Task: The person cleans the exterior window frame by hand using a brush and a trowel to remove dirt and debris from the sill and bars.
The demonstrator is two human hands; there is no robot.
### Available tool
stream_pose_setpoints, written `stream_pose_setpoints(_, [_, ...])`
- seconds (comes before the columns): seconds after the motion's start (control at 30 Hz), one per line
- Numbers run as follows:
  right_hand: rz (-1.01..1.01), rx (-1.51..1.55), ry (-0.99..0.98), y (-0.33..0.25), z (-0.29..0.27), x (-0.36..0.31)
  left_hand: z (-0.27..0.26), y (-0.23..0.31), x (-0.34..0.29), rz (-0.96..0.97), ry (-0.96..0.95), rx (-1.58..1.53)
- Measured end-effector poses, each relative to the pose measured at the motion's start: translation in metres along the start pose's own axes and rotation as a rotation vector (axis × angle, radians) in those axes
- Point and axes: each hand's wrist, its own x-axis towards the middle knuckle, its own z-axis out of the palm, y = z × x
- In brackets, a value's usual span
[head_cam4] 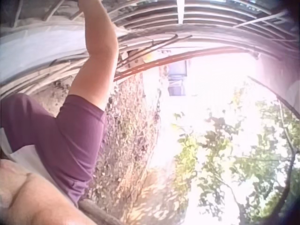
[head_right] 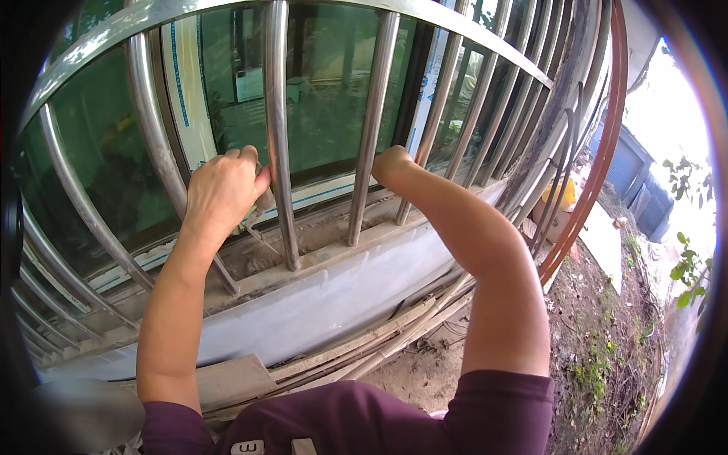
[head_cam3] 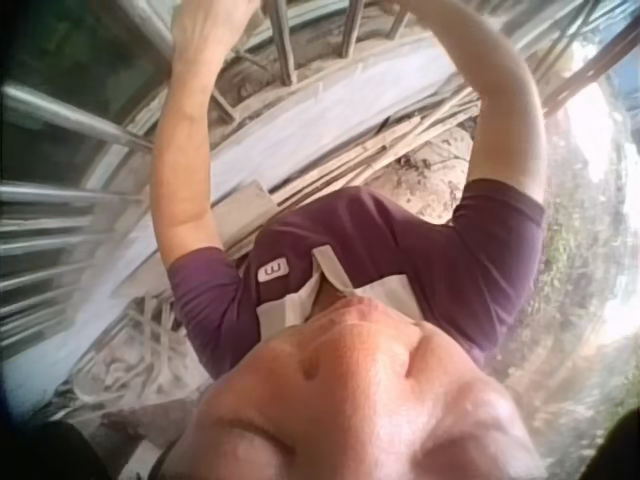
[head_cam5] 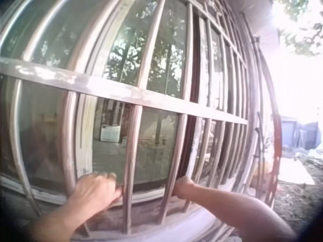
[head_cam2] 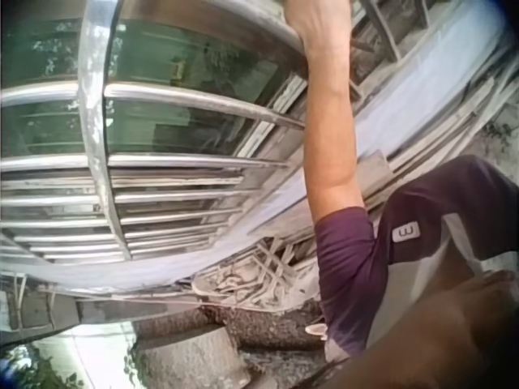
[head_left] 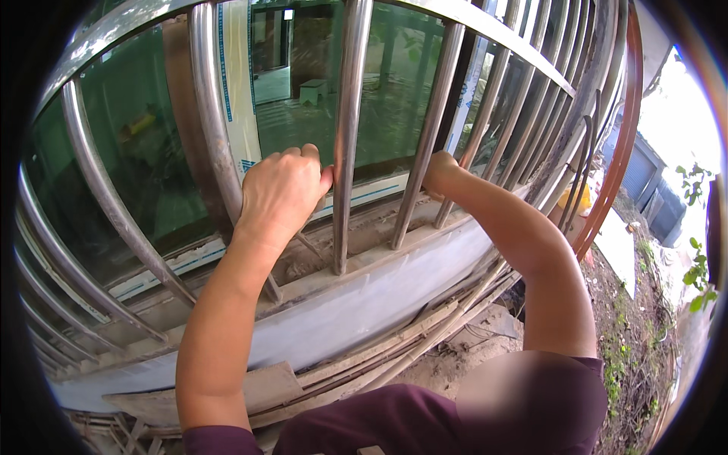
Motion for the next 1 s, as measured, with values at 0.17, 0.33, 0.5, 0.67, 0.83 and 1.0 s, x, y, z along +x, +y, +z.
stream_pose_setpoints(0.17, [0.192,0.036,0.165,0.026,0.126,0.098,0.0,0.009,0.005,-0.013,-0.077,-0.094])
stream_pose_setpoints(0.33, [0.116,0.085,0.091,0.015,0.111,0.098,0.0,0.005,0.001,-0.013,-0.062,-0.084])
stream_pose_setpoints(0.5, [-0.138,0.122,0.018,0.02,0.039,0.052,0.001,0.004,0.0,0.001,-0.041,-0.095])
stream_pose_setpoints(0.67, [-0.178,0.108,-0.021,0.022,-0.004,0.037,0.0,0.003,0.0,0.001,-0.039,-0.074])
stream_pose_setpoints(0.83, [-0.104,0.013,-0.043,0.008,0.039,0.056,0.0,0.005,0.001,-0.004,-0.049,-0.096])
stream_pose_setpoints(1.0, [-0.245,0.01,-0.087,-0.002,0.039,0.066,0.002,0.006,0.001,-0.01,-0.058,-0.101])
